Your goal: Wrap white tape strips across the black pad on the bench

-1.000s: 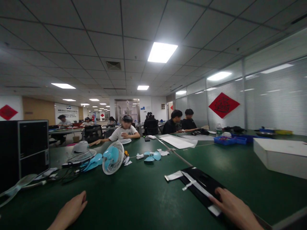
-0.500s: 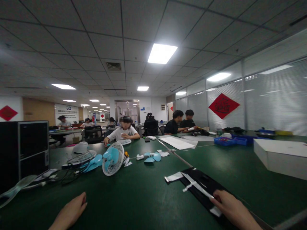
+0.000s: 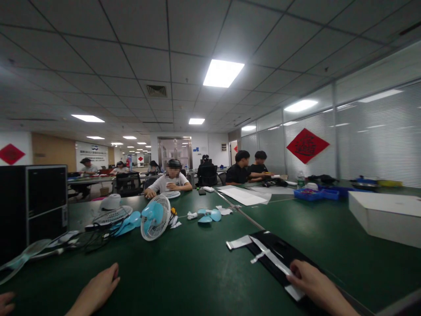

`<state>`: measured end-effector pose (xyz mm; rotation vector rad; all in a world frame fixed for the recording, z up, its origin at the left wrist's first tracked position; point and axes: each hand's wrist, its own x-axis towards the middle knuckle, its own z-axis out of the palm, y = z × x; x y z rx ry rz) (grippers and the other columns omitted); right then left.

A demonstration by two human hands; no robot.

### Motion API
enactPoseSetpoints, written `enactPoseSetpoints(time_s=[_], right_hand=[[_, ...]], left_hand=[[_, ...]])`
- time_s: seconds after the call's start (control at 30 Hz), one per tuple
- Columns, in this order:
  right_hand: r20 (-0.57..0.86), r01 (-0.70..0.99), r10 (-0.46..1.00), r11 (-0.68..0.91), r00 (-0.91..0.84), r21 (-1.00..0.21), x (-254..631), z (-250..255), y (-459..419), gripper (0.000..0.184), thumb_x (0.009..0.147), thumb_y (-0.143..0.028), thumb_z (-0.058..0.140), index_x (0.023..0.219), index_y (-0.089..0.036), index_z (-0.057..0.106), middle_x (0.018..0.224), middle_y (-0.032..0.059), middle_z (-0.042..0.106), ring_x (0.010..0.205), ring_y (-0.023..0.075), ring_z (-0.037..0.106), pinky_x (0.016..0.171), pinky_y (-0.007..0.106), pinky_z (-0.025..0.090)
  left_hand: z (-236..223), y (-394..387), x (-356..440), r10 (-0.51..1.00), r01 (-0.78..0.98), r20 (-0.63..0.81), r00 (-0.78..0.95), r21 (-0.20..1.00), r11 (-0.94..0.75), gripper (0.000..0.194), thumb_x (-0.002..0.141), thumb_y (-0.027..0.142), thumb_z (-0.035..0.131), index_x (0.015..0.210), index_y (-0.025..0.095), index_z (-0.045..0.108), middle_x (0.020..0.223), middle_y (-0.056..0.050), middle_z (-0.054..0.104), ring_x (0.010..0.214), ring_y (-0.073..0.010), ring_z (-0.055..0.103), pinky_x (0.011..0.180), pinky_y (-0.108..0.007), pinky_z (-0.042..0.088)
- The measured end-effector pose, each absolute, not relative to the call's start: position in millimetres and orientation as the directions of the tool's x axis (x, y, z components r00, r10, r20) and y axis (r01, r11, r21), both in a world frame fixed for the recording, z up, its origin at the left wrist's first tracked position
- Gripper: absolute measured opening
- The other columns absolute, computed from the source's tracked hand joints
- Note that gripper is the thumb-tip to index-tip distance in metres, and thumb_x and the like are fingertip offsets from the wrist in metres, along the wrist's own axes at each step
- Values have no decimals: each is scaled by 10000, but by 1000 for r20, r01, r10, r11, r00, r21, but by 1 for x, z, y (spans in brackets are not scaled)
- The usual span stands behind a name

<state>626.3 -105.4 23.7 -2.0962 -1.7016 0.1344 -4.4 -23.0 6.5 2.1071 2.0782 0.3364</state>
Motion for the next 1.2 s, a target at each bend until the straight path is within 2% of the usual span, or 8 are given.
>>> enactPoseSetpoints(time_s=[0.2, 0.3, 0.53, 0.7, 0.8, 0.93, 1.07, 1.2], right_hand=[[135, 868, 958, -163, 253, -469, 626, 34, -104, 302, 663, -375, 557, 880, -186, 651, 961, 100, 693, 858, 268, 634, 687, 314, 462], [147, 863, 967, -112, 210, -493, 621, 40, -105, 276, 696, -383, 517, 824, -175, 645, 898, 97, 702, 828, 254, 636, 679, 301, 457], [279, 827, 950, 46, 136, -560, 602, 58, -106, 352, 796, -427, 392, 799, -187, 649, 827, 77, 708, 774, 232, 628, 676, 295, 458], [478, 836, 867, 156, 139, -526, 579, 82, -104, 327, 826, -441, 404, 793, -213, 635, 826, 77, 703, 766, 230, 620, 695, 294, 463], [632, 870, 763, 213, 136, -445, 562, 92, -97, 315, 867, -412, 381, 816, -211, 617, 843, 84, 677, 753, 222, 615, 691, 296, 466], [756, 944, 654, 267, -28, -196, 542, 83, -78, 320, 930, -341, 325, 857, -197, 602, 887, 84, 622, 765, 196, 601, 710, 292, 459], [669, 957, 707, 289, -229, 23, 528, 59, -63, 259, 911, -178, 352, 868, -200, 606, 894, 73, 605, 812, 186, 590, 699, 267, 460], [514, 932, 786, 352, -344, 86, 517, 41, -59, 259, 871, -92, 366, 887, -181, 609, 967, 84, 613, 813, 175, 593, 706, 261, 463]], left_hand=[[14, -27, 1, 1000, 958, -7, -15, 286, 16, 219, 825, 313, 339, 921, 199, 500, 1033, -111, 645, 912, -225, 622, 759, -323, 458], [14, -27, 0, 1000, 957, -2, -18, 291, 18, 221, 821, 312, 337, 924, 200, 498, 1031, -109, 647, 914, -226, 623, 764, -324, 458], [8, -25, -2, 999, 959, 30, -10, 282, 1, 224, 809, 335, 338, 898, 209, 501, 997, -100, 660, 886, -225, 626, 745, -319, 456], [8, -24, -3, 999, 957, 32, -13, 289, 4, 237, 808, 343, 345, 915, 205, 505, 1018, -106, 653, 902, -231, 624, 752, -329, 463], [7, -23, -5, 1000, 958, 23, -3, 286, -4, 252, 817, 338, 337, 938, 194, 504, 1028, -118, 646, 903, -231, 624, 758, -334, 465], [2, -19, -10, 1000, 951, 29, 5, 308, -14, 255, 817, 339, 348, 947, 193, 510, 1029, -119, 647, 900, -231, 626, 753, -335, 468], [-2, -15, -14, 999, 948, 33, 2, 317, -12, 239, 816, 338, 367, 943, 200, 515, 1031, -108, 649, 910, -225, 626, 762, -330, 467], [0, -17, -12, 1000, 953, 19, 1, 304, -7, 240, 825, 335, 352, 937, 195, 513, 1024, -110, 649, 906, -229, 626, 755, -330, 466]])
